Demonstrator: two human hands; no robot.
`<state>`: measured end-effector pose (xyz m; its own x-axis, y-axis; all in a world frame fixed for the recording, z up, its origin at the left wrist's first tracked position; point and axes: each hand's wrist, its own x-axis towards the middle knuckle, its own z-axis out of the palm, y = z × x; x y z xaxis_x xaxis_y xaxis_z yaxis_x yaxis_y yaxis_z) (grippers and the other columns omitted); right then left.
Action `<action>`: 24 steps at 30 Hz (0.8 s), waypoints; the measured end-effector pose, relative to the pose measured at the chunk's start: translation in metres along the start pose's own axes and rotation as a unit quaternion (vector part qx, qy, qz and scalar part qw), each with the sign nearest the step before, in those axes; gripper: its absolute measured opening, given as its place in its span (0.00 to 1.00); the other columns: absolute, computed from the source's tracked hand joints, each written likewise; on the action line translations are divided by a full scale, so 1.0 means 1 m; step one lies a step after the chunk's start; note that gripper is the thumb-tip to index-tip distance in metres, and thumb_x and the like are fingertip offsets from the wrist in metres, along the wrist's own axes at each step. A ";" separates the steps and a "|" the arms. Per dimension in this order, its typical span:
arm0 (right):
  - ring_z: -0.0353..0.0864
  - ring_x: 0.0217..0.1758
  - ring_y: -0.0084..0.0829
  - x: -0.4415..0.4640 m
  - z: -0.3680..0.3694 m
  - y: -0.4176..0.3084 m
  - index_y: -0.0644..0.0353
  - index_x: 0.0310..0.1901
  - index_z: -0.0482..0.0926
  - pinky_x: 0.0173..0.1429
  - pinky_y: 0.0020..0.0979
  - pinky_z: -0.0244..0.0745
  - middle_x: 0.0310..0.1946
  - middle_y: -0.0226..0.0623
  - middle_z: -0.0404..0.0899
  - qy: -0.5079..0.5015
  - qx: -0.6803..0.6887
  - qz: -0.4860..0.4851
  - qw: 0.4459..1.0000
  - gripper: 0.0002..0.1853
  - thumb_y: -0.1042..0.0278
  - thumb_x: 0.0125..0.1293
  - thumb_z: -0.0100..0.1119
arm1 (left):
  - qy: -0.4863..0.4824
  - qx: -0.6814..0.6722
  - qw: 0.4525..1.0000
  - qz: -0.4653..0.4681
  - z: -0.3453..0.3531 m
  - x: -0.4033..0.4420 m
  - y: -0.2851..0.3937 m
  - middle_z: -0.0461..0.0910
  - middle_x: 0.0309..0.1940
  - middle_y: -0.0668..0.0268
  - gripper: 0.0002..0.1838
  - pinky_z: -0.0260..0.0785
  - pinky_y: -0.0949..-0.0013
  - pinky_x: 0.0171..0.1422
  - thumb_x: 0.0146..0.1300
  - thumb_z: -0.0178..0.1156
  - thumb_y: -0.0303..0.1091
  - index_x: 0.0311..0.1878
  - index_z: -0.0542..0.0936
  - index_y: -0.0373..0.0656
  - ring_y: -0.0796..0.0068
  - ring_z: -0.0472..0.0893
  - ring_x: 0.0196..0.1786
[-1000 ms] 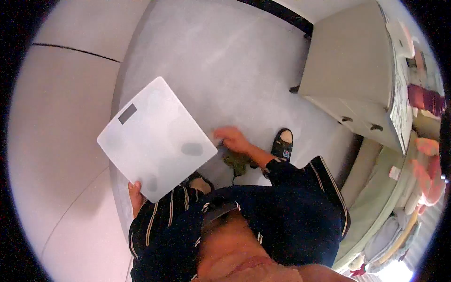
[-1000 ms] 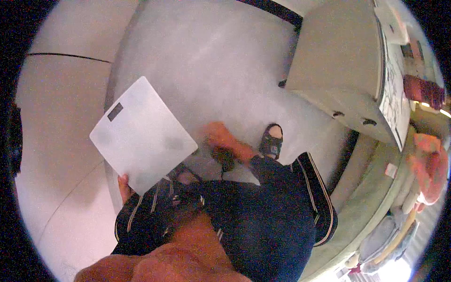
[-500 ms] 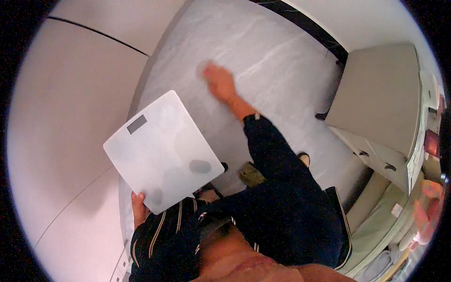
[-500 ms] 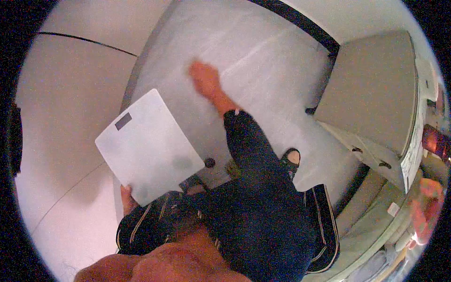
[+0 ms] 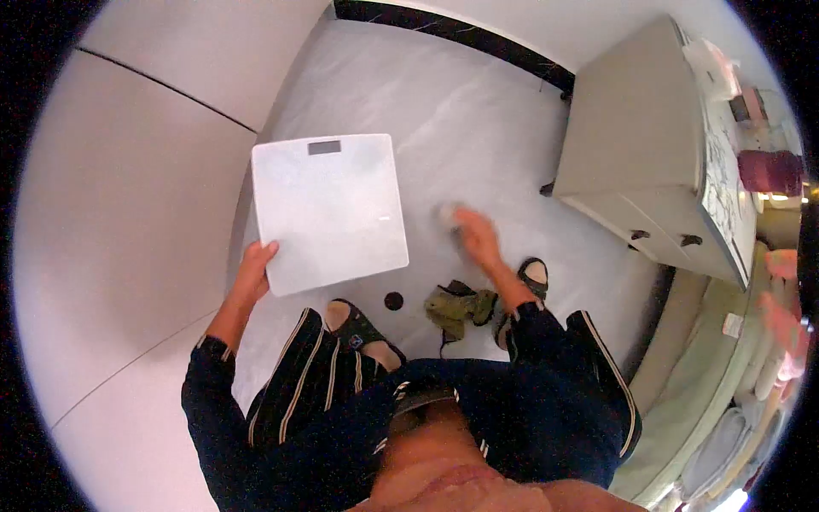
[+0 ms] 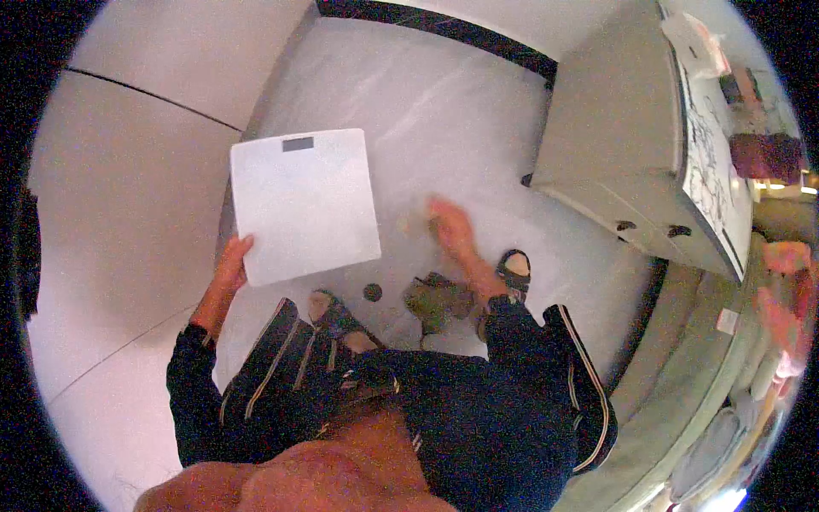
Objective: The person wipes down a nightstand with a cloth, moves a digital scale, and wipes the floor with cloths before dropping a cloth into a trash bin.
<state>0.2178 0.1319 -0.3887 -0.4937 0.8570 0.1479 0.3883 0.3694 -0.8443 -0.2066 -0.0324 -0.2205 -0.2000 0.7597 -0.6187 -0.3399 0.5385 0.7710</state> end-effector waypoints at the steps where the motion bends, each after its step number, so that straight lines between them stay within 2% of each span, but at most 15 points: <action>1: 0.72 0.60 0.42 0.015 -0.021 0.022 0.58 0.52 0.77 0.65 0.39 0.63 0.54 0.43 0.76 0.059 -0.072 0.013 0.996 0.20 0.79 0.57 0.49 | -0.020 0.001 1.000 -0.002 0.002 0.015 0.003 0.76 0.50 0.57 0.23 0.71 0.61 0.57 0.64 0.57 0.39 0.56 0.70 0.34 0.66 0.77 0.52; 2: 0.71 0.62 0.43 0.023 -0.033 0.041 0.58 0.53 0.76 0.67 0.41 0.62 0.55 0.43 0.76 0.116 -0.144 0.026 0.982 0.19 0.75 0.58 0.51 | -0.039 0.001 0.999 -0.003 0.005 0.030 0.002 0.77 0.50 0.57 0.23 0.71 0.61 0.56 0.64 0.57 0.40 0.56 0.70 0.33 0.66 0.78 0.51; 5: 0.70 0.62 0.46 0.011 -0.027 0.061 0.59 0.52 0.76 0.67 0.40 0.62 0.57 0.48 0.73 0.164 -0.316 -0.033 0.934 0.19 0.79 0.59 0.45 | -0.088 -0.001 0.996 -0.016 0.016 0.069 0.004 0.78 0.48 0.57 0.22 0.72 0.63 0.54 0.65 0.56 0.40 0.55 0.71 0.32 0.67 0.79 0.49; 7: 0.69 0.63 0.48 -0.027 0.019 0.030 0.59 0.52 0.76 0.67 0.40 0.61 0.57 0.48 0.72 0.164 -0.088 0.022 0.982 0.19 0.79 0.61 0.44 | -0.105 0.000 0.994 -0.019 0.022 0.086 0.009 0.78 0.47 0.57 0.22 0.73 0.63 0.53 0.65 0.56 0.41 0.54 0.71 0.31 0.67 0.80 0.47; 9: 0.69 0.62 0.47 -0.072 0.053 -0.017 0.56 0.54 0.74 0.63 0.43 0.64 0.58 0.47 0.71 0.009 -0.200 0.020 0.980 0.18 0.73 0.62 0.48 | -0.108 0.003 0.994 -0.024 0.030 0.099 0.010 0.79 0.46 0.57 0.22 0.74 0.64 0.52 0.65 0.56 0.41 0.54 0.72 0.31 0.67 0.80 0.46; 11: 0.74 0.58 0.46 -0.098 0.075 -0.053 0.55 0.50 0.78 0.62 0.41 0.67 0.53 0.44 0.76 0.030 -0.076 -0.098 0.992 0.17 0.80 0.61 0.47 | -0.130 0.017 0.991 -0.042 0.030 0.120 0.013 0.79 0.45 0.58 0.23 0.74 0.64 0.52 0.65 0.57 0.42 0.53 0.72 0.31 0.67 0.80 0.46; 14: 0.77 0.54 0.45 -0.108 0.082 -0.080 0.56 0.51 0.78 0.58 0.41 0.70 0.53 0.44 0.76 -0.102 -0.034 -0.084 0.991 0.17 0.79 0.63 0.46 | -0.121 0.056 0.990 -0.053 0.024 0.115 0.029 0.79 0.45 0.58 0.24 0.74 0.64 0.51 0.65 0.57 0.42 0.54 0.71 0.30 0.68 0.80 0.45; 17: 0.77 0.54 0.39 -0.085 0.060 -0.070 0.57 0.53 0.77 0.55 0.38 0.71 0.53 0.42 0.76 -0.048 0.017 0.083 0.995 0.18 0.80 0.63 0.46 | -0.108 0.081 0.989 -0.066 0.010 0.134 0.030 0.79 0.44 0.60 0.24 0.74 0.64 0.49 0.65 0.56 0.42 0.55 0.71 0.32 0.68 0.80 0.45; 18: 0.74 0.57 0.40 -0.064 0.050 -0.063 0.58 0.53 0.76 0.61 0.38 0.66 0.54 0.42 0.76 0.021 0.104 0.173 0.979 0.18 0.78 0.62 0.47 | -0.104 0.084 0.988 -0.071 0.005 0.142 0.026 0.79 0.44 0.60 0.23 0.74 0.64 0.49 0.65 0.56 0.42 0.56 0.71 0.33 0.68 0.80 0.45; 19: 0.71 0.61 0.41 -0.037 0.037 -0.052 0.58 0.53 0.76 0.66 0.38 0.62 0.55 0.41 0.75 0.091 0.189 0.260 0.943 0.18 0.76 0.61 0.49 | -0.037 0.130 0.987 -0.088 0.009 0.145 0.028 0.79 0.44 0.61 0.22 0.73 0.65 0.49 0.64 0.56 0.40 0.56 0.72 0.35 0.69 0.79 0.45; 20: 0.73 0.58 0.31 -0.003 0.020 -0.040 0.60 0.53 0.76 0.59 0.29 0.68 0.54 0.39 0.76 0.129 0.046 0.252 0.958 0.18 0.80 0.63 0.46 | -0.045 0.127 0.988 -0.069 0.002 0.159 0.018 0.79 0.44 0.61 0.22 0.73 0.65 0.49 0.64 0.57 0.39 0.56 0.72 0.35 0.70 0.79 0.46; 21: 0.74 0.56 0.34 0.023 0.009 -0.010 0.61 0.53 0.76 0.59 0.32 0.68 0.53 0.40 0.77 0.191 -0.063 0.094 0.975 0.18 0.80 0.62 0.47 | -0.051 0.124 0.990 -0.049 -0.012 0.176 0.005 0.79 0.44 0.61 0.22 0.72 0.66 0.50 0.63 0.57 0.39 0.56 0.72 0.35 0.70 0.78 0.46; 23: 0.75 0.56 0.39 0.097 -0.012 -0.003 0.60 0.50 0.77 0.58 0.35 0.68 0.53 0.41 0.76 0.200 -0.135 0.044 0.970 0.18 0.82 0.58 0.49 | -0.056 0.157 0.986 -0.019 -0.020 0.191 -0.005 0.79 0.44 0.61 0.21 0.71 0.67 0.50 0.61 0.58 0.37 0.55 0.73 0.35 0.70 0.78 0.45; 24: 0.73 0.58 0.41 0.132 -0.015 0.015 0.57 0.51 0.77 0.61 0.39 0.66 0.54 0.41 0.75 0.191 -0.148 0.026 0.970 0.20 0.80 0.55 0.50 | -0.056 0.191 0.980 -0.009 -0.019 0.194 -0.007 0.79 0.44 0.61 0.21 0.70 0.67 0.50 0.60 0.58 0.35 0.54 0.73 0.34 0.70 0.78 0.45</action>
<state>0.1702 0.2564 -0.3736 -0.1652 0.9272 0.3362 0.6389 0.3603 -0.6797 -0.2601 0.1047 -0.3491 -0.0882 0.7721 -0.6294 0.0296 0.6336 0.7731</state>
